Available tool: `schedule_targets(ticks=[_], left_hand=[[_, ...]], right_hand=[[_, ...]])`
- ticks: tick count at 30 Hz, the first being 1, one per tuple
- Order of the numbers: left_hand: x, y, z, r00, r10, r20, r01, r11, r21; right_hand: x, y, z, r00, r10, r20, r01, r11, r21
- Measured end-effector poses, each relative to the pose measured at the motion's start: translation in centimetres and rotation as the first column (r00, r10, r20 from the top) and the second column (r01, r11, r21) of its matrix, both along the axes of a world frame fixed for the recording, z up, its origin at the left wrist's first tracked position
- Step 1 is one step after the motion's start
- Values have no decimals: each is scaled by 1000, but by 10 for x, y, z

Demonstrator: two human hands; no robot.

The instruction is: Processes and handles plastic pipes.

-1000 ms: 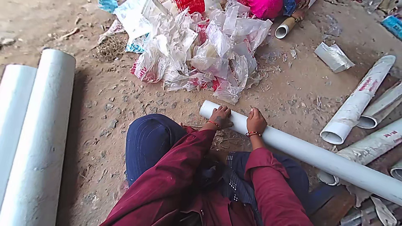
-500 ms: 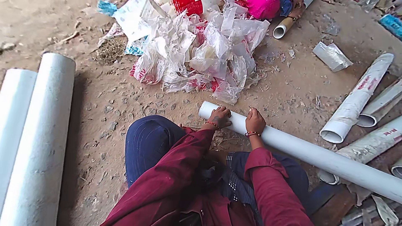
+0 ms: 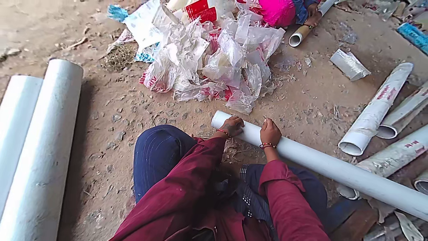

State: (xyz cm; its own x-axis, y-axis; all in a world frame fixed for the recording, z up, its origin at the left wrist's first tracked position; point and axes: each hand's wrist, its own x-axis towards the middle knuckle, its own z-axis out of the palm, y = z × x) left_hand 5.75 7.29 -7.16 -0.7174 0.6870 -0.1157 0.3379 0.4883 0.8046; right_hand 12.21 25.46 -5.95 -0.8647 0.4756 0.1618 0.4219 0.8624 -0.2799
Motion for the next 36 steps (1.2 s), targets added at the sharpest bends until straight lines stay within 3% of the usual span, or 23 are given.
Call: schedule_targets(ticks=[4,12,18,24,29,36], left_hand=[[7,9,18,1000,-12,-20,8,983,-183],[10,12,22,998,-27,-49,17,978,-209],[41,25,47,996,-41,-80,-1,884,-467],[49,26,47,991,-38,-128,-29,871,-490],[43,24,47,986,-106,-129,38,893,-449],[34,24,49,999,-50,4,47,896,-443]], right_hand=[[0,1,1,999,4,-34,-4,1000,-3],[-2,3,0,999,-7,-46,7,1000,5],[-1,0,1,999,-3,-53,2,1000,-21],[-2,0,0,998,5,-67,-6,1000,-20],[-2,1,0,997,3,-75,-4,1000,-11],[-1,1,-2,994,21,-105,-22,1000,-10]])
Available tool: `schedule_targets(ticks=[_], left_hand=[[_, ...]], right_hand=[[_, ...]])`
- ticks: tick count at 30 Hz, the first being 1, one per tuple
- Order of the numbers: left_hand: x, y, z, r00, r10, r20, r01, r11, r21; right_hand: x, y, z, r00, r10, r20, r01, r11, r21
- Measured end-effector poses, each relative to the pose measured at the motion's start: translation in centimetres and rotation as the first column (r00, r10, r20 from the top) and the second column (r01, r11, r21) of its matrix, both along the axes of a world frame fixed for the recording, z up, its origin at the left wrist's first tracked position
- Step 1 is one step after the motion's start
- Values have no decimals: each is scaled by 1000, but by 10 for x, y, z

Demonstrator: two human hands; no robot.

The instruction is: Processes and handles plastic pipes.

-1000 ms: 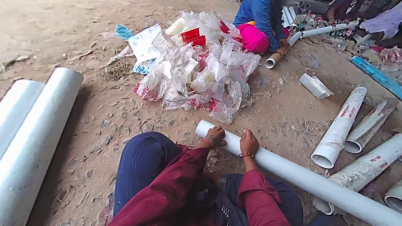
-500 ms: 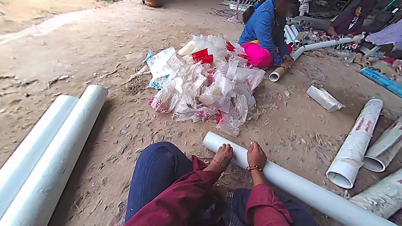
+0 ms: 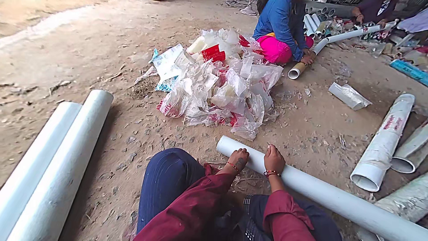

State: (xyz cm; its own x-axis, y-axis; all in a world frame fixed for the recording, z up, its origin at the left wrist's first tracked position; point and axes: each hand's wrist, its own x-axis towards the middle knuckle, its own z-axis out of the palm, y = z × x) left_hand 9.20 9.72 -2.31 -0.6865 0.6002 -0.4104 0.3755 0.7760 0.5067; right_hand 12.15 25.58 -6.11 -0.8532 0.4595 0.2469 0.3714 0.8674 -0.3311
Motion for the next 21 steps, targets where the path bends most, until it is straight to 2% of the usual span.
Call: schedule_targets(ticks=[4,9,13,16,18,21], left_hand=[[-2,3,7,990,101,99,-94,993,-74],[-17,-12,13,950,287,120,-289,957,-3],[-34,-26,21,884,464,56,-467,876,119],[-38,-41,9,798,602,42,-575,738,352],[-37,-47,10,760,647,59,-600,665,444],[-40,-50,9,762,647,-16,-547,658,518]], right_hand=[[0,0,2,1000,-2,14,2,1000,0],[1,0,-1,1000,2,0,-2,1000,15],[-1,0,1,1000,-1,-13,2,1000,19],[1,1,1,1000,-2,11,2,1000,10],[2,0,1,1000,0,18,0,1000,8],[1,0,-1,1000,7,-4,-7,1000,20]])
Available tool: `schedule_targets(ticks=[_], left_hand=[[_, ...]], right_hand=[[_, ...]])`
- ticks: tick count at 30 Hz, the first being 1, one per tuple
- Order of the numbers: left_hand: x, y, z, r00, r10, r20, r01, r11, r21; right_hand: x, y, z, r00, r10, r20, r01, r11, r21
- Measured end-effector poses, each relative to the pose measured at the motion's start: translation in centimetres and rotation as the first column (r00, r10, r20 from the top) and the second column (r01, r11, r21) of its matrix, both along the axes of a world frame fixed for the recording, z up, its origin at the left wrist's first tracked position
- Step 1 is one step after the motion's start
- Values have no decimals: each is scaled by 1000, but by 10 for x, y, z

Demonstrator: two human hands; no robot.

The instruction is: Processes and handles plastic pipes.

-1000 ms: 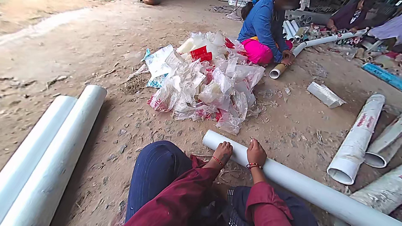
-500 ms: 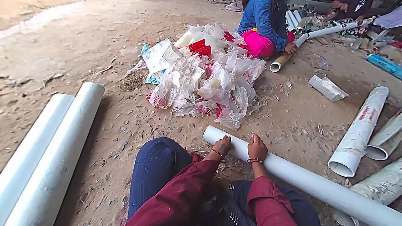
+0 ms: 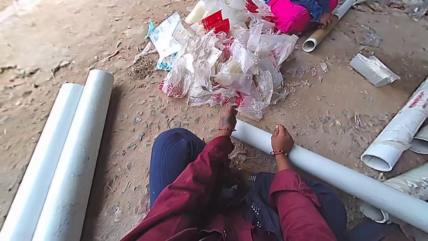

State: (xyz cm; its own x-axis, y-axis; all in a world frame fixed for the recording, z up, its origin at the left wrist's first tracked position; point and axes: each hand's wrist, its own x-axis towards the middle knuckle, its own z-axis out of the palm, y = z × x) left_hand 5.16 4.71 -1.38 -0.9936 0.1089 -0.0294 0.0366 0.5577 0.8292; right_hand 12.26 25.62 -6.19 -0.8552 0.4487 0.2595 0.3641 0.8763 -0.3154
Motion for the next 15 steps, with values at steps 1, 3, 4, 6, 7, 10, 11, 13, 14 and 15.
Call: schedule_targets(ticks=[1,3,4,6,7,10,11,13,14,15], left_hand=[[-1,0,-2,998,-8,-56,7,1000,-2],[-4,1,-3,995,-22,-101,23,1000,8],[-5,2,-5,992,-18,-124,22,999,27],[-3,2,-9,987,2,-164,9,998,62],[-3,2,-9,990,-4,-142,15,997,73],[-1,4,-6,998,-45,-43,48,997,61],[0,6,-5,998,-66,-10,67,996,51],[0,8,-4,988,-148,50,147,989,17],[0,9,-5,977,-205,49,206,978,-14],[0,11,-10,964,-265,26,266,962,-61]], right_hand=[[0,0,0,1000,2,-8,-2,1000,3],[-1,1,0,1000,-1,2,1,1000,-1],[-1,1,1,1000,-2,7,2,1000,-5],[0,0,2,1000,-1,19,2,1000,-21],[0,0,3,1000,0,26,1,1000,-26],[0,-1,4,1000,2,28,-1,1000,-24],[0,-1,3,1000,3,22,-2,1000,-19],[0,0,3,1000,7,12,-7,1000,-13],[0,0,3,1000,7,17,-6,1000,-14],[-1,0,3,1000,5,28,-5,1000,-19]])
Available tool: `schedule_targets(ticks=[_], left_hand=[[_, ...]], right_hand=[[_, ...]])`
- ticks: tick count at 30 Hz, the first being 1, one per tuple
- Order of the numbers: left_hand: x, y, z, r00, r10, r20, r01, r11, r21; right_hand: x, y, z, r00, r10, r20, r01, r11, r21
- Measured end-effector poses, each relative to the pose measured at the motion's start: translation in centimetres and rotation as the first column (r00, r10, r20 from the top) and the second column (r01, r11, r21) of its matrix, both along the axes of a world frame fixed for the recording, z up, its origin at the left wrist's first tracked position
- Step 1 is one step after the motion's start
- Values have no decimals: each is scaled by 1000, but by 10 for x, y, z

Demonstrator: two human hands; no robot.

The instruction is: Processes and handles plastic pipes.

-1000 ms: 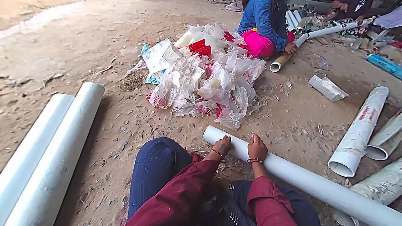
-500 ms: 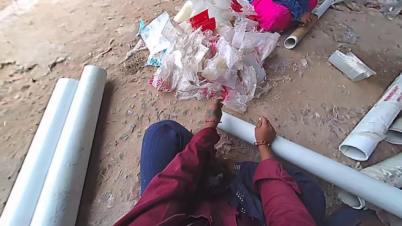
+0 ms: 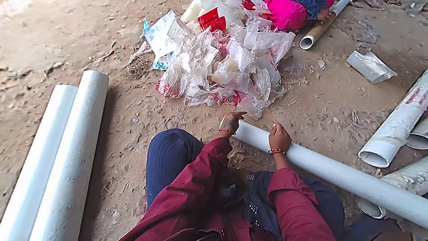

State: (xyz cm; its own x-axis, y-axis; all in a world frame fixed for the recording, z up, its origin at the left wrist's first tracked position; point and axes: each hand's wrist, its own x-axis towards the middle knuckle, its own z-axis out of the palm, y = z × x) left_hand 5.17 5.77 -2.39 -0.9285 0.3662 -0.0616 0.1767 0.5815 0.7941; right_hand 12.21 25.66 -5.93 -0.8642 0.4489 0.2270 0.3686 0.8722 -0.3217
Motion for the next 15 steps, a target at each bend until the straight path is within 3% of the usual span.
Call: schedule_targets(ticks=[3,6,15], left_hand=[[0,4,-8,978,-193,82,204,964,-169],[9,18,-17,944,-262,201,312,908,-281],[8,20,-31,935,-291,201,330,923,-198]], right_hand=[[-1,1,1,1000,-6,25,6,1000,-6],[-1,0,2,1000,-3,29,3,1000,-15],[0,0,2,1000,9,24,-8,1000,-22]])
